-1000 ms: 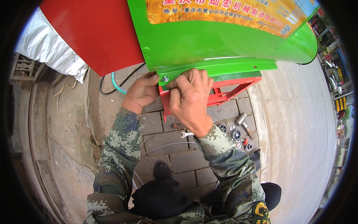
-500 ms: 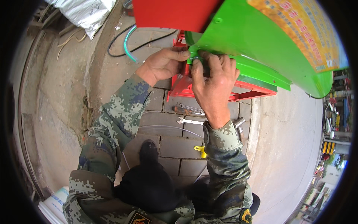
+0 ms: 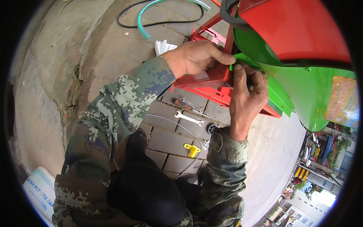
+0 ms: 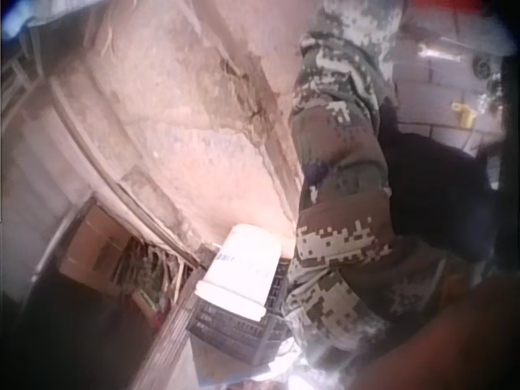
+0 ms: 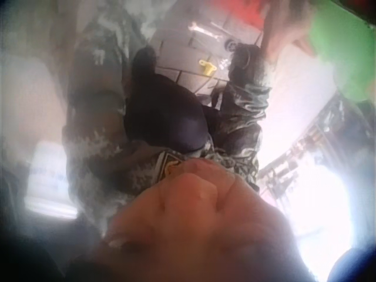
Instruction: The person uses a wrench to tighten a bolt on a metal rod, then walks to a green and red machine. They sit on the ground, open a black bag, and remove small parts. They attach a red bracket to the machine and secure it with screws using a screwdriver.
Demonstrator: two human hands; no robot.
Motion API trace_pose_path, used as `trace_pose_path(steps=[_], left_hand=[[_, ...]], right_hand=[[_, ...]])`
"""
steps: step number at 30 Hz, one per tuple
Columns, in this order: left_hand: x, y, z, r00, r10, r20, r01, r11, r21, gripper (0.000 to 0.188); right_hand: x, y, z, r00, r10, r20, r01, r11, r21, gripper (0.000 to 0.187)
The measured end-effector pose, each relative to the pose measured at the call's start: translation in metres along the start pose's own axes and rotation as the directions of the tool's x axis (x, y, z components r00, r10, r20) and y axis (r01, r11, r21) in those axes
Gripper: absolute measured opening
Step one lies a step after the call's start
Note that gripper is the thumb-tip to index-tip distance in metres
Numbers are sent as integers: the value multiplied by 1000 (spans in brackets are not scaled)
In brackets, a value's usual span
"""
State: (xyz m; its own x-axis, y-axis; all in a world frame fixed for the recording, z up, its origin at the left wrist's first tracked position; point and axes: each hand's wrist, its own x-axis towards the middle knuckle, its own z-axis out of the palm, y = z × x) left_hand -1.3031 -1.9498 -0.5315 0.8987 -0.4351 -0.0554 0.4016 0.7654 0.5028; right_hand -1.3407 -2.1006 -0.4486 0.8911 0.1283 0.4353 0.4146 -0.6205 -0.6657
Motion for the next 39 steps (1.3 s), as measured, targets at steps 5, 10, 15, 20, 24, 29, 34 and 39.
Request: trace_pose_path(steps=[5, 10, 15, 20, 24, 29, 34, 39], left_hand=[[2, 1, 2, 1000, -3, 18, 3, 1000, -17, 32], [-3, 1, 2, 1000, 6, 27, -6, 1000, 17, 35], [-5, 3, 3, 999, -11, 50, 11, 1000, -6, 34], [-2, 2, -1, 1000, -8, 19, 8, 999, 35, 35], [-2, 4, -8, 997, -54, 63, 52, 998, 33, 33], [-1, 7, -8, 995, -43, 92, 43, 999, 4, 43], [-4, 6, -9, 991, -14, 136, 12, 1000, 13, 44], [-4, 4, -8, 993, 10, 120, -7, 1000, -26, 39]], right_hand=[[1, 3, 3, 999, -25, -45, 28, 998, 53, 11], [0, 0, -8, 994, -94, 61, 91, 994, 65, 11], [2, 3, 3, 999, -5, -44, 9, 996, 93, 14], [3, 8, -6, 989, -150, 17, 150, 988, -33, 12], [5, 8, -11, 989, -140, 55, 141, 990, -22, 12], [5, 6, -5, 962, -267, -49, 252, 945, -208, 13], [6, 4, -20, 977, -185, 104, 193, 979, -70, 9], [7, 3, -17, 957, -289, 36, 291, 941, -175, 8]])
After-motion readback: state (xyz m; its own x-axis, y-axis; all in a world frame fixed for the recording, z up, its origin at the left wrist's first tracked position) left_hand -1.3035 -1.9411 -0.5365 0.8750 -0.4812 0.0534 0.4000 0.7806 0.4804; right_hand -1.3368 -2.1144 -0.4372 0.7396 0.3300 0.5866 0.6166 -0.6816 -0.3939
